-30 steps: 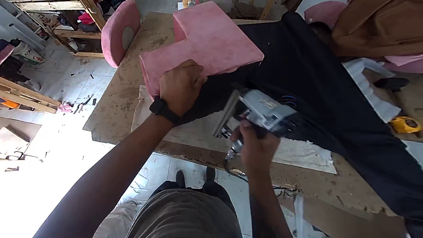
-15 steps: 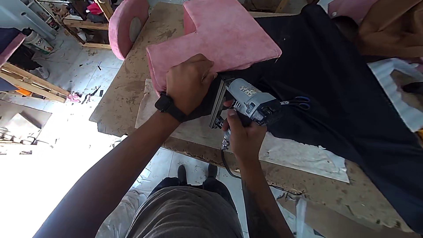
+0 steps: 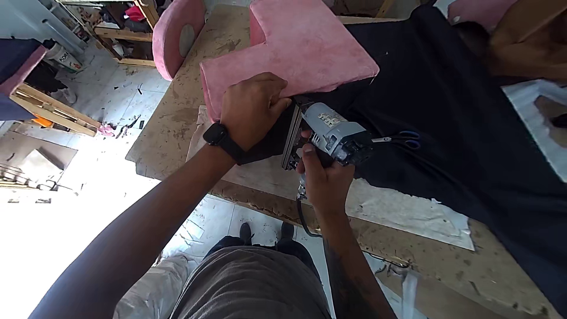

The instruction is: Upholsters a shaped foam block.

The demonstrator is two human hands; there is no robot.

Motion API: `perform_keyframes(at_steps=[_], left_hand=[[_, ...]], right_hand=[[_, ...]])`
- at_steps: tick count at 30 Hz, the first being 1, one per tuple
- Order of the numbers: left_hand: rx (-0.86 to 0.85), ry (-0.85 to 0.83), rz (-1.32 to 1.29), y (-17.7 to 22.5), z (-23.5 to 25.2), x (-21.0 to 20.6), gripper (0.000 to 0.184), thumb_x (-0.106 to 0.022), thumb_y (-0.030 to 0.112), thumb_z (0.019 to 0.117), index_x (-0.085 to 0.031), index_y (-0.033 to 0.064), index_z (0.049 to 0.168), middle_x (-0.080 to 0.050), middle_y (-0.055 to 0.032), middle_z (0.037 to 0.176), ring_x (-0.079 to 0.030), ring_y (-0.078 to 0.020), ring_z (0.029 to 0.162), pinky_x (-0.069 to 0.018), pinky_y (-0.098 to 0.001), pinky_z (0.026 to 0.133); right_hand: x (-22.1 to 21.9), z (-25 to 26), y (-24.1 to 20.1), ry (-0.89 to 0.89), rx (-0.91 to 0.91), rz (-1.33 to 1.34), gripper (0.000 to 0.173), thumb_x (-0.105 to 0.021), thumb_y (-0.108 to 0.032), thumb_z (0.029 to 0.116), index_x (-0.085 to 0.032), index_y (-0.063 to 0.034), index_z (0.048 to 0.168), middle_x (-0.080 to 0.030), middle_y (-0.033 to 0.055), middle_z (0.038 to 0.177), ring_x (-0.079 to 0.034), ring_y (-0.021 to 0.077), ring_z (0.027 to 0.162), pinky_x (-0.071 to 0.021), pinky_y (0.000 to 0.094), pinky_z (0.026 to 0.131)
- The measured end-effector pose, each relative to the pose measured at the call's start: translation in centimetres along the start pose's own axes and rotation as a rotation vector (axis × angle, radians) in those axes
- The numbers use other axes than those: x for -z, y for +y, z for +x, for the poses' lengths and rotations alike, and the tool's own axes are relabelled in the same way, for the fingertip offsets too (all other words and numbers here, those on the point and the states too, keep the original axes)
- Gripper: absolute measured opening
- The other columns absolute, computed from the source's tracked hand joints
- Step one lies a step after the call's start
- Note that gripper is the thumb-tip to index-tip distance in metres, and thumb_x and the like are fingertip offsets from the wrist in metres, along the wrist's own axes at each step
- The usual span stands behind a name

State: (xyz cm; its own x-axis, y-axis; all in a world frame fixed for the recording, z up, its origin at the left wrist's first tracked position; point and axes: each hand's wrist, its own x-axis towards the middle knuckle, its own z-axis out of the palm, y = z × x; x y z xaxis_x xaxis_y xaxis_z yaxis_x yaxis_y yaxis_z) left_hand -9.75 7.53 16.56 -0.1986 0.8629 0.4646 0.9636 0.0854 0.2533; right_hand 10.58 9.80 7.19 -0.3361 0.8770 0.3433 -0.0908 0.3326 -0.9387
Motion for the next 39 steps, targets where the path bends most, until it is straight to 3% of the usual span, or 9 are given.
perform_keyframes(at_steps=[2,4,7,10,12,21,26,31,39], left_hand=[[-0.036,-0.009,0.024,-0.3,-1.2,1.5,0.033,-0.074,0.05,0.0911,-0.073,0.0167,0.096,-0.067,0.0049,0.135,-0.069,-0.0124,0.11,-0.0583,-0.0424,0.092],[-0.1,0.029,0.073,-1.2,-2.7,2.0,0.035,-0.079,0.046,0.0881,-0.071,0.0187,0.109,-0.053,0.0024,0.153,-0.054,-0.017,0.136,-0.0442,-0.0463,0.114],[-0.14,0.095,0.141,-2.8,-4.4,1.0,0.021,-0.073,0.039,0.0944,-0.076,0.0212,0.103,-0.049,0.0017,0.158,-0.037,-0.022,0.151,-0.0303,-0.0531,0.124],[-0.085,0.083,0.167,-3.2,-5.0,0.6,0.031,-0.061,0.043,0.1016,-0.078,0.0188,0.092,-0.055,0.0064,0.153,-0.04,-0.0183,0.149,-0.0287,-0.052,0.125],[-0.043,0.023,0.183,-3.2,-5.0,0.5,0.039,-0.054,0.047,0.1041,-0.076,0.0179,0.09,-0.056,0.0094,0.151,-0.041,-0.0148,0.148,-0.0268,-0.0506,0.126],[-0.08,0.261,0.019,-3.8,-4.9,-0.6,0.029,-0.067,0.03,0.0997,-0.077,0.013,0.078,-0.074,0.0034,0.126,-0.062,-0.0147,0.131,-0.043,-0.0454,0.12],[-0.04,0.272,0.029,-3.5,-4.7,-0.7,0.032,-0.065,0.03,0.1002,-0.076,0.0132,0.076,-0.074,0.0047,0.125,-0.063,-0.0135,0.129,-0.044,-0.0441,0.119],[0.004,0.22,0.024,-3.6,-4.6,0.1,0.036,-0.062,0.032,0.1013,-0.073,0.0135,0.073,-0.073,0.0064,0.127,-0.062,-0.0112,0.13,-0.0433,-0.0433,0.119],[-0.003,0.111,0.042,-3.5,-4.5,0.7,0.039,-0.057,0.036,0.1039,-0.073,0.0133,0.077,-0.069,0.0063,0.136,-0.057,-0.011,0.135,-0.0395,-0.0436,0.121]], right_hand=[[0.0,0.3,0.1,0.0,-0.005,0.023,0.032,-0.065,-0.025,0.1007,-0.064,-0.0107,0.129,-0.072,0.0045,0.087,-0.066,0.0197,0.058,-0.0599,0.0376,0.049],[0.0,0.4,0.3,-0.003,0.005,0.048,0.032,-0.065,-0.025,0.1006,-0.063,-0.0102,0.129,-0.072,0.0053,0.091,-0.067,0.0201,0.059,-0.0607,0.0374,0.05],[-0.1,0.4,0.3,-0.019,0.017,0.068,0.032,-0.066,-0.023,0.1007,-0.063,-0.0094,0.13,-0.072,0.0059,0.09,-0.066,0.0207,0.06,-0.0602,0.0376,0.051],[0.1,0.5,0.3,-0.046,0.046,0.109,0.032,-0.064,-0.02,0.1016,-0.06,-0.0057,0.131,-0.072,0.0089,0.103,-0.067,0.0219,0.061,-0.061,0.0373,0.052],[0.1,0.6,0.2,-0.045,0.045,0.11,0.032,-0.064,-0.019,0.1015,-0.06,-0.0052,0.13,-0.072,0.0094,0.101,-0.067,0.022,0.061,-0.0606,0.037,0.051],[-1.5,-1.0,0.2,-0.028,0.087,0.069,0.03,-0.066,-0.019,0.1,-0.062,-0.0059,0.126,-0.074,0.0065,0.108,-0.069,0.0194,0.063,-0.0611,0.0363,0.051],[-2.8,-1.6,0.3,-0.027,0.056,0.023,0.027,-0.065,-0.021,0.1011,-0.063,-0.0106,0.125,-0.074,0.004,0.098,-0.067,0.0178,0.059,-0.0587,0.0343,0.048],[-3.9,-1.8,0.2,-0.029,0.062,-0.038,0.02,-0.061,-0.021,0.1027,-0.069,-0.0114,0.119,-0.069,0.0018,0.078,-0.061,0.0155,0.052,-0.0543,0.0335,0.043],[-5.3,-2.2,0.0,-0.008,0.132,0.002,0.024,-0.064,-0.013,0.0988,-0.063,-0.0045,0.121,-0.075,0.006,0.103,-0.068,0.0177,0.063,-0.0593,0.0353,0.051]])
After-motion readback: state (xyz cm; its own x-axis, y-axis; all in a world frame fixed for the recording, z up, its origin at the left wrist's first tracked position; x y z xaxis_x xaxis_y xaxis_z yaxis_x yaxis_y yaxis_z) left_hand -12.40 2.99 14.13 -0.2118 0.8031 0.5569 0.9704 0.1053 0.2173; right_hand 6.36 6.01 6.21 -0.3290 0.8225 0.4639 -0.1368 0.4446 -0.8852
